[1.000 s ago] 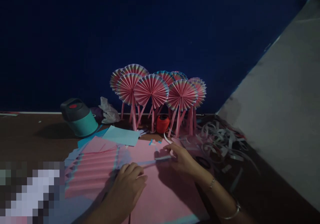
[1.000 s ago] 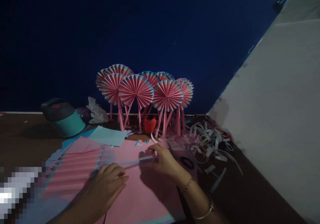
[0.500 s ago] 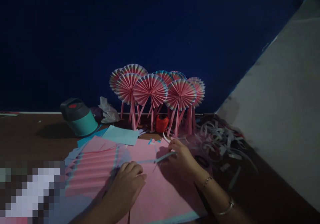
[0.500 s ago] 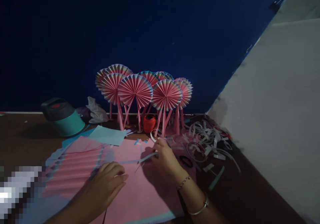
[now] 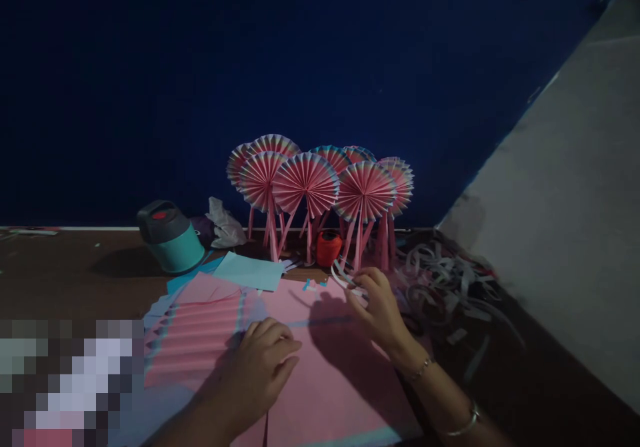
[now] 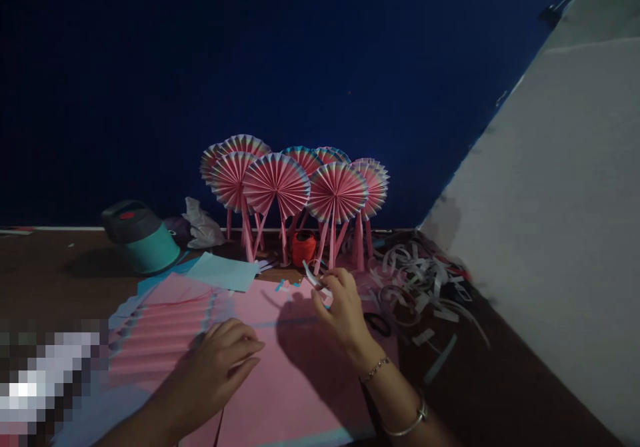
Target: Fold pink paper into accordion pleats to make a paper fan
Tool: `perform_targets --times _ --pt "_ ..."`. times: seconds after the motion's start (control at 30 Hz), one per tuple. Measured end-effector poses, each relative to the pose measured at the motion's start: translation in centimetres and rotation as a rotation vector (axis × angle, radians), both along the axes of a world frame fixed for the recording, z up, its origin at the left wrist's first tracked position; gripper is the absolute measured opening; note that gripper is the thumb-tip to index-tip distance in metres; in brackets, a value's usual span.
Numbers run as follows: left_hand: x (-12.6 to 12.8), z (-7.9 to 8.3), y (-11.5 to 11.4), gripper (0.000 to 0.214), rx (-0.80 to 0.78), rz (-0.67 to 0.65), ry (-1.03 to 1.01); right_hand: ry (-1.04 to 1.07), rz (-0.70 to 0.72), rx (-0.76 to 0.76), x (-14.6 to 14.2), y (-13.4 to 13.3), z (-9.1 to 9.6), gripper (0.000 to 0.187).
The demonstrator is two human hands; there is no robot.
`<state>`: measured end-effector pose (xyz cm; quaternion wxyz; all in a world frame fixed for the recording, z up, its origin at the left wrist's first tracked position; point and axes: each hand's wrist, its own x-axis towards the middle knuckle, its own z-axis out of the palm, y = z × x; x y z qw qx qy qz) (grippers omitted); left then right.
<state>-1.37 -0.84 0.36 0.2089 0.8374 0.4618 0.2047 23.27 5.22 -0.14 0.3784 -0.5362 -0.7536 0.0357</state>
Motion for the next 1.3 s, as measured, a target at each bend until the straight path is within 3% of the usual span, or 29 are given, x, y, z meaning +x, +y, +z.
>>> perform_targets --times 0.2,0.37,0.5,0.63,0.73,0.87,1.07,1.2,1.3 --pt "0.2 -0.5 0.8 0.027 -0.227 0.293 -0.506 -0.153 0.165 0.127 -3.0 -2.5 0.1 0.007" --pt "0.3 -0.6 0.7 0.039 -0.334 0.316 -0.532 -0.203 0.237 0.099 -4.2 -4.1 0.0 0.008" --pt "0.4 -0.9 0.8 0.034 -0.334 0.304 -0.524 -0.201 0.251 0.087 -4.4 -4.4 0.3 0.013" --pt "0.2 -0.9 1.3 0.028 -0.263 0.305 -0.501 -0.136 0.348 0.033 -4.4 -4.1 0.7 0.012" --pt "-0.3 -0.8 1.8 0.028 -0.165 0.298 -0.465 0.01 0.398 -0.106 -4.3 -3.6 0.6 0.012" --pt "-1.2 -0.8 2.1 0.027 -0.013 0.313 -0.339 0.208 0.333 -0.361 -4.2 -3.1 0.1 0.022" --pt "-1.6 -1.0 2.3 0.026 0.077 0.36 -0.265 0.451 0.265 -0.57 -4.3 -2.6 -0.7 0.019" --pt "-1.6 -1.1 2.3 0.017 0.187 0.428 -0.249 0.53 0.156 -0.606 -4.4 -2.5 -1.0 0.02" --pt "-1.4 -0.8 2.1 0.016 0.276 0.394 -0.213 0.394 0.14 -0.473 -4.2 -2.5 -1.0 0.024"
